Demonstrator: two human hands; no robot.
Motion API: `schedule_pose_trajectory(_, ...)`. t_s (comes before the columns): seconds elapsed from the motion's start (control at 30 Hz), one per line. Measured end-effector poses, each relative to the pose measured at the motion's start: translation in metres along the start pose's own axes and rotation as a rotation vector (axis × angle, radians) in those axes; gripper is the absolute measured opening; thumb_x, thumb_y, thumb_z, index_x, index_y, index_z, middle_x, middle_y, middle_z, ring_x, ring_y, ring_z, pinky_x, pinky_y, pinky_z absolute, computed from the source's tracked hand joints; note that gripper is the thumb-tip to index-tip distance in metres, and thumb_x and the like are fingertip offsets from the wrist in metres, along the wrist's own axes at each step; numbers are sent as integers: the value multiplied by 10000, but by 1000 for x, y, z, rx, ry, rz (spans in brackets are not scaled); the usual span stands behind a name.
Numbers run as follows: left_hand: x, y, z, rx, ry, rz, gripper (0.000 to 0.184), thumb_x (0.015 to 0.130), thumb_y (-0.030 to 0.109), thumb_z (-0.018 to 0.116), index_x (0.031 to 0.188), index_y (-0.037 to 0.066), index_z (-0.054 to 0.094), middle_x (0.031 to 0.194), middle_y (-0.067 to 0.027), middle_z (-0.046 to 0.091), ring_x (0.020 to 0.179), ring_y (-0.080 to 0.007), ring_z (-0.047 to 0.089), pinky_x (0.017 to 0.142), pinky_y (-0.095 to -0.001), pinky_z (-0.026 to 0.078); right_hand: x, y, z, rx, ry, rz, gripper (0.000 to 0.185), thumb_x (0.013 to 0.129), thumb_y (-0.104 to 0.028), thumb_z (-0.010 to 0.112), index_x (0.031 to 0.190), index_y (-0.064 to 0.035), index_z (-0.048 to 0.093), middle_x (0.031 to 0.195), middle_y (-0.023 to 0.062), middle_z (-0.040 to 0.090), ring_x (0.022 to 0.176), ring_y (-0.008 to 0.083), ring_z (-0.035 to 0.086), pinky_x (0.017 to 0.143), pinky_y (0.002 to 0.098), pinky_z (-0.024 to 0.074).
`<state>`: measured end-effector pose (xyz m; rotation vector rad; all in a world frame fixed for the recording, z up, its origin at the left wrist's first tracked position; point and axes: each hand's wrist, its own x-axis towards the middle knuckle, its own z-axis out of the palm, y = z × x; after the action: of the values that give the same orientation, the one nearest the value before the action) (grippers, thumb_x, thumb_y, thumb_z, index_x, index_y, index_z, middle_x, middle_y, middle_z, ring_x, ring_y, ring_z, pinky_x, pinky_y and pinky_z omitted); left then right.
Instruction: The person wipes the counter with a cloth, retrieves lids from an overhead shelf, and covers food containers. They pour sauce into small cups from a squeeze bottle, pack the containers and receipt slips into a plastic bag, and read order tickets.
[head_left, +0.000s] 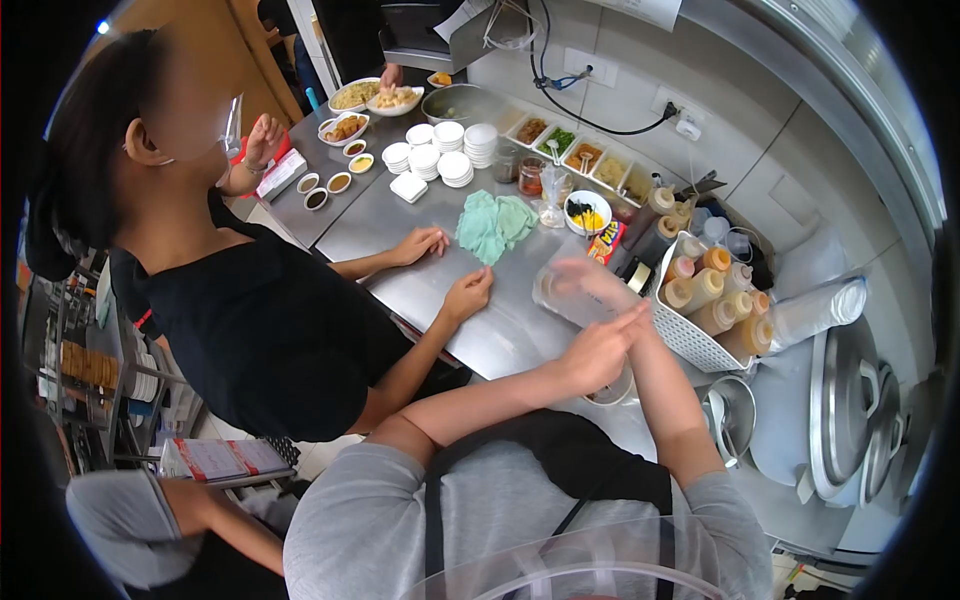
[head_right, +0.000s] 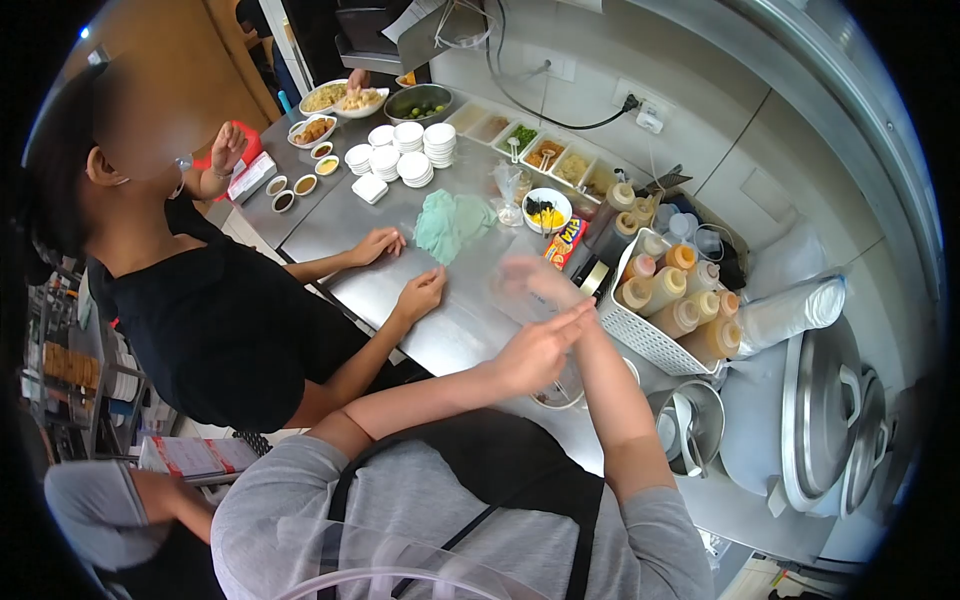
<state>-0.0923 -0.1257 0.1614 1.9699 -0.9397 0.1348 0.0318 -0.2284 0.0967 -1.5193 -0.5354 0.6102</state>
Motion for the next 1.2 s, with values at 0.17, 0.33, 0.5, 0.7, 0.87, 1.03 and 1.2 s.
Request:
schedule_pose_trajectory(0.17, 24, -33, -55, -36, -52, -175, 397, 649, 14, 572, 1045, -4, 562, 1226, -179, 459, 992, -320, 542, 804, -352, 462, 28, 1, -4, -510, 14, 145, 346, 746, -73, 552, 1086, -12, 542, 1008, 94, 592, 925, 211, 557, 819, 293, 436)
schedule_pose_trajectory(0.33, 68, -116, -157, -46, 261, -501, 387, 685, 233, 683, 1013, 40, 612, 1003, -156, 609, 883, -248, 600, 767, -313, 461, 34, -8, 4, -1392, -322, 379, 334, 741, -123, 582, 1058, -21, 561, 1007, 121, 594, 902, 243, 567, 782, 296, 449)
schedule_pose_trajectory(0.5, 69, -293, -278, 111, 690, -672, 308, 736, 254, 634, 952, 35, 640, 902, -139, 643, 857, -242, 616, 757, -322, 457, -24, -165, 23, -1121, -34, 131, 279, 721, -119, 628, 981, -23, 590, 982, 144, 595, 868, 304, 568, 759, 339, 459)
schedule_pose_trajectory(0.7, 143, -363, -336, 374, 648, -863, 315, 707, 318, 635, 900, 70, 657, 871, -132, 645, 843, -255, 614, 753, -328, 462, -63, -345, 1, -1636, 1066, -896, 265, 707, -14, 641, 969, -4, 599, 1033, 121, 592, 1003, 227, 543, 861, 320, 417)
schedule_pose_trajectory(0.87, 208, -544, -327, 1184, -88, -417, 364, 821, 389, 455, 869, 77, 635, 917, -165, 613, 920, -319, 568, 787, -414, 447, -48, -367, -49, -1929, 1381, -869, 266, 733, -79, 666, 992, -49, 611, 1071, 106, 582, 916, 195, 552, 783, 275, 426)
schedule_pose_trajectory(1.03, 233, -618, -314, 1005, -48, -206, 347, 814, 332, 471, 985, 63, 608, 1015, -138, 594, 939, -272, 565, 833, -368, 431, -40, -362, -71, -2111, 1505, -1024, 294, 754, -104, 650, 1032, -59, 568, 1047, 92, 565, 916, 159, 515, 782, 257, 406)
schedule_pose_trajectory(1.2, 252, -629, -286, 986, 14, -716, 283, 784, 287, 531, 914, 48, 606, 924, -125, 595, 856, -272, 567, 769, -405, 452, -48, -369, -78, -2397, 1328, -970, 330, 796, -178, 573, 1048, 19, 491, 1074, 164, 440, 925, 195, 417, 813, 271, 317)
